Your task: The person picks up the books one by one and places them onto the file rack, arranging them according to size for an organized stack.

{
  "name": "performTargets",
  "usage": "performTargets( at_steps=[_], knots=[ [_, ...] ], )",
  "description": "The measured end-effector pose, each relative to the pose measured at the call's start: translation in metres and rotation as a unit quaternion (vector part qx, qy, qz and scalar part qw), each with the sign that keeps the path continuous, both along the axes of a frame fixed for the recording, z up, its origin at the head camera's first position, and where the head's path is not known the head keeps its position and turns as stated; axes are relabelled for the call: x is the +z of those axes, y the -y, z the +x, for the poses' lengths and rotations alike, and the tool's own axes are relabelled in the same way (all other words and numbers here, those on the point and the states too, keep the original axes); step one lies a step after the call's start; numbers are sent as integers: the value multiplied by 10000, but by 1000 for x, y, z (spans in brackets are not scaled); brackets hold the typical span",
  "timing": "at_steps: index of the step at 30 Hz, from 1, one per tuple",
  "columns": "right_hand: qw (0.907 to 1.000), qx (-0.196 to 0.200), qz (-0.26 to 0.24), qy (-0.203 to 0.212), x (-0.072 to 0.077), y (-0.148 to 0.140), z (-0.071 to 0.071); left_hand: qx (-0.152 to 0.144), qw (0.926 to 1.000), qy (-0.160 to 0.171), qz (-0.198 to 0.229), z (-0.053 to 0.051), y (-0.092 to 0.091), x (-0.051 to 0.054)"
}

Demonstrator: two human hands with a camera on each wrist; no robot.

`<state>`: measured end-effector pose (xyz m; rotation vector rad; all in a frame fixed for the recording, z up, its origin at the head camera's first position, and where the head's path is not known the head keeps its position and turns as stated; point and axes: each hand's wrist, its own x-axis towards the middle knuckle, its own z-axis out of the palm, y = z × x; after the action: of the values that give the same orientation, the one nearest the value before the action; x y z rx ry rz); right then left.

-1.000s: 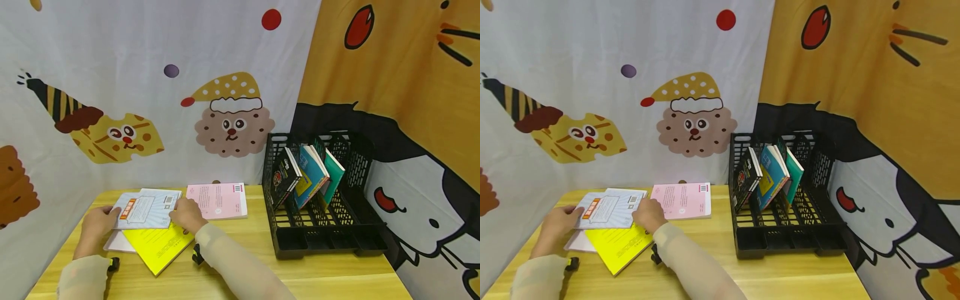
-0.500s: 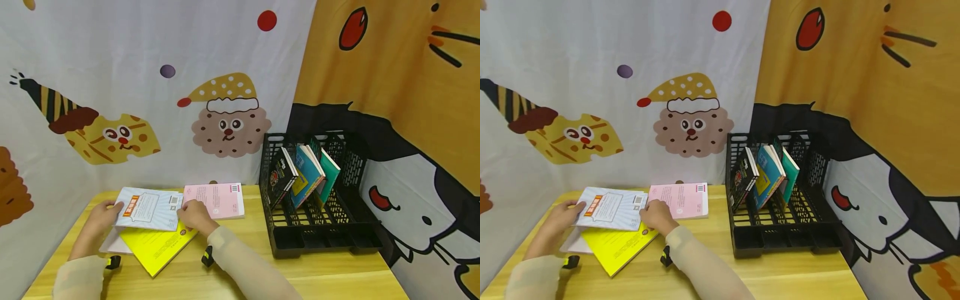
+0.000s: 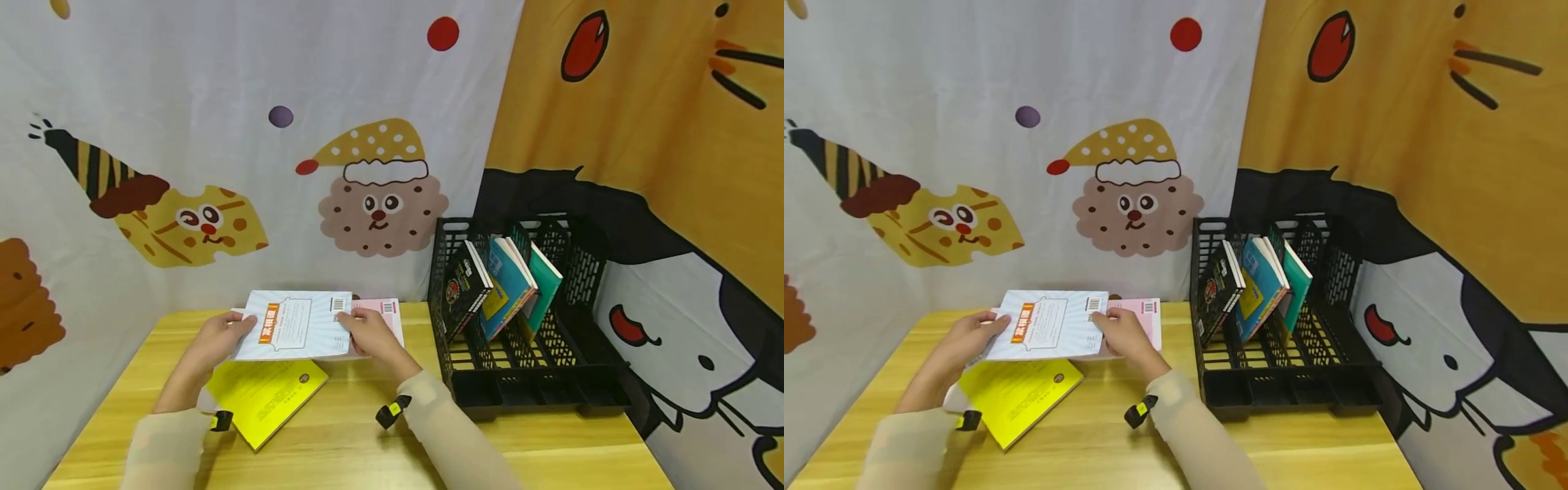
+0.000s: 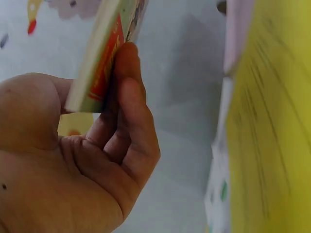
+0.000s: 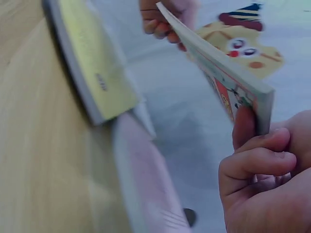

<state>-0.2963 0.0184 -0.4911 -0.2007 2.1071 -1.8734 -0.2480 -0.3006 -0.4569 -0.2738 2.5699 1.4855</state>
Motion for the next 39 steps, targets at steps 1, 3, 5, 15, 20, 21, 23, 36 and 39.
performTargets(
  at_steps=[1, 3, 5, 15, 20, 21, 23, 36, 39],
  knots=[
    [9999, -14, -139, 32, 3, -8, 1, -86, 10000, -30, 0, 0, -7, 3],
    [9993, -14, -364, 40, 11, -23, 3, -248, 9996, -150, 46, 0, -20, 8],
    [9987, 14, -519, 13, 20, -36, 6, -347, 9990, -280, 91, 0, -33, 13],
    [9990, 114, -414, -140, 50, -92, 16, -505, 9959, -516, 546, -10, -81, 29],
    [9992, 191, -269, -207, 52, -117, 17, -557, 9938, -532, 806, -16, -100, 31],
    [9994, 184, -220, -208, 52, -121, 17, -603, 9934, -540, 815, -17, -103, 31],
    [9997, 159, -82, -194, 52, -127, 18, -732, 9929, -536, 765, -16, -106, 30],
    [9950, 539, 781, -319, 48, -151, 15, -801, 9934, -373, 735, -13, -120, 17],
    [9929, 404, 1034, -419, 49, -152, 17, -708, 9935, -348, 819, -11, -123, 17]
  ],
)
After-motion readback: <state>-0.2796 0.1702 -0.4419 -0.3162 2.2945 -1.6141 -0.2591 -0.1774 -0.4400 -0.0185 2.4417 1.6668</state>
